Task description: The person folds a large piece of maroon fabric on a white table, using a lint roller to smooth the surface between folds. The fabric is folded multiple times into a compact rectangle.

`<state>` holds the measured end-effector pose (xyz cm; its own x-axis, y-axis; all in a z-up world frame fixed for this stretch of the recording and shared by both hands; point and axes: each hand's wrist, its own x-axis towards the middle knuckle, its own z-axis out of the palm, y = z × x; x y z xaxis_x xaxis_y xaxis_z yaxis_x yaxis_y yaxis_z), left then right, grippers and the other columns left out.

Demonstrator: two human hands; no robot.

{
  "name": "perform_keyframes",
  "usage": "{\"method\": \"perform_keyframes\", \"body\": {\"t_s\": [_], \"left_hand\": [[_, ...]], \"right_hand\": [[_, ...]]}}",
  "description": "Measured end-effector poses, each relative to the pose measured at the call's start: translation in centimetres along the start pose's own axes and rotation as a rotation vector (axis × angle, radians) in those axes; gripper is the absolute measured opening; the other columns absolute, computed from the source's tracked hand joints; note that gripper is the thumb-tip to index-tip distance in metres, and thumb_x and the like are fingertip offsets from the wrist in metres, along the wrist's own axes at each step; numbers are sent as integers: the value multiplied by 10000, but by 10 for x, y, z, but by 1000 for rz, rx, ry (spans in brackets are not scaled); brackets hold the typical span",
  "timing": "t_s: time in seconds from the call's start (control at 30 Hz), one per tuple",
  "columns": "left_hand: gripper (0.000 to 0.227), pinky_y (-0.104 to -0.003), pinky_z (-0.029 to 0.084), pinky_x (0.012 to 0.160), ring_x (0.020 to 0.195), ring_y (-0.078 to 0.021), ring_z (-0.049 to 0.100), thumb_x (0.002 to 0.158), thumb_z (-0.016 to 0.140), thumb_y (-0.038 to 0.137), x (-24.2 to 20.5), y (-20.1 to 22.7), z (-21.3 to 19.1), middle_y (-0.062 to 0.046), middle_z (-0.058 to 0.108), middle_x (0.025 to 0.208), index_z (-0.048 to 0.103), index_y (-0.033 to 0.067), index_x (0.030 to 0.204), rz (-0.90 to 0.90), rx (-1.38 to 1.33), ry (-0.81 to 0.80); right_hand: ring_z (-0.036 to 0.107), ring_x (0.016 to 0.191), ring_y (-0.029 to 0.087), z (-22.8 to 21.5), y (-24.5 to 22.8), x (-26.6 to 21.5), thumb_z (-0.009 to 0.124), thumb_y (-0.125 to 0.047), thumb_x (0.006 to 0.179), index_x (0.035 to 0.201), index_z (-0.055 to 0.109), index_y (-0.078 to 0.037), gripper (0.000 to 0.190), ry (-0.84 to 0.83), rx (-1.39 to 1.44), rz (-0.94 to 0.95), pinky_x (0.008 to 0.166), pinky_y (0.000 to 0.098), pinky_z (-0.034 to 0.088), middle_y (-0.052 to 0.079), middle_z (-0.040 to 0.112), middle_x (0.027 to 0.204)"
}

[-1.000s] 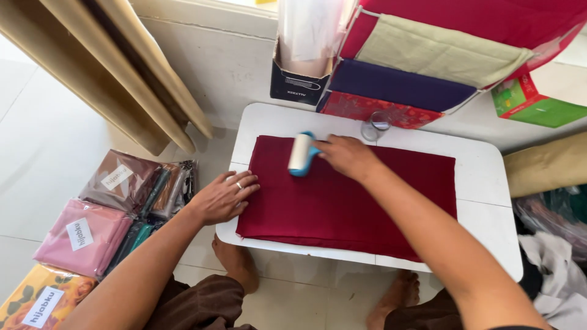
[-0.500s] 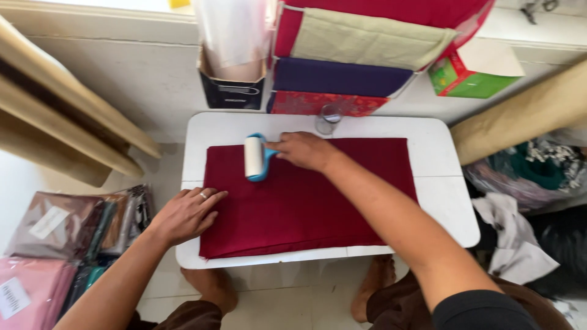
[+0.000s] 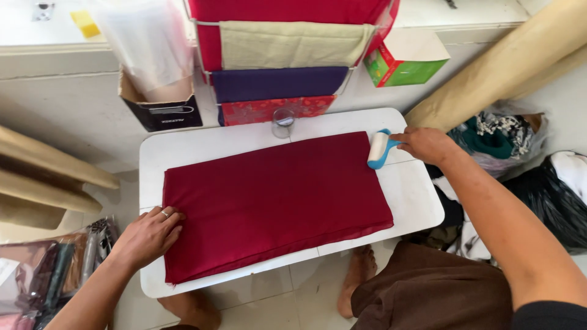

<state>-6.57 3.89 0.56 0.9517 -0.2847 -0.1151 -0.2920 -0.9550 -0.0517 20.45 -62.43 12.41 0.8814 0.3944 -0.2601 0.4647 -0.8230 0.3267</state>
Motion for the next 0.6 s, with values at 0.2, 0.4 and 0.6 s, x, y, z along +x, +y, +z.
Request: {"method": "perform_keyframes", "body": {"t_s": [0.2, 0.4, 0.6], "left_hand": [[304, -469, 315, 1257, 1357, -146, 520, 1015, 395, 434, 8, 9, -18, 9, 582, 1274, 601, 237, 1122, 196, 214, 277], [866, -416, 153, 1300, 1594, -256, 195, 919, 371, 714, 19, -1, 11, -78, 238, 1707, 273, 200, 1609, 319, 81, 391], [988, -453, 212, 1215, 1562, -251, 196, 848, 418, 834, 16, -16, 37, -37, 170, 1728, 188, 299, 1647, 228, 96, 227]], "right_hand": [[789, 928, 318, 42, -63, -49, 467, -568, 971, 1376, 589, -482, 431, -179, 133, 249, 764, 482, 651, 5, 777, 1073], [730, 889, 413, 2, -131, -24, 440, -65, 910, 1200, 623, -65, 342, -163, 168, 181, 720, 503, 599, 170, 711, 1025], [684, 995, 492, 0, -104, 92, 527, -313, 990, 1171, 681, -71, 339, 27, 310, 307, 827, 575, 576, 237, 690, 1121]]}}
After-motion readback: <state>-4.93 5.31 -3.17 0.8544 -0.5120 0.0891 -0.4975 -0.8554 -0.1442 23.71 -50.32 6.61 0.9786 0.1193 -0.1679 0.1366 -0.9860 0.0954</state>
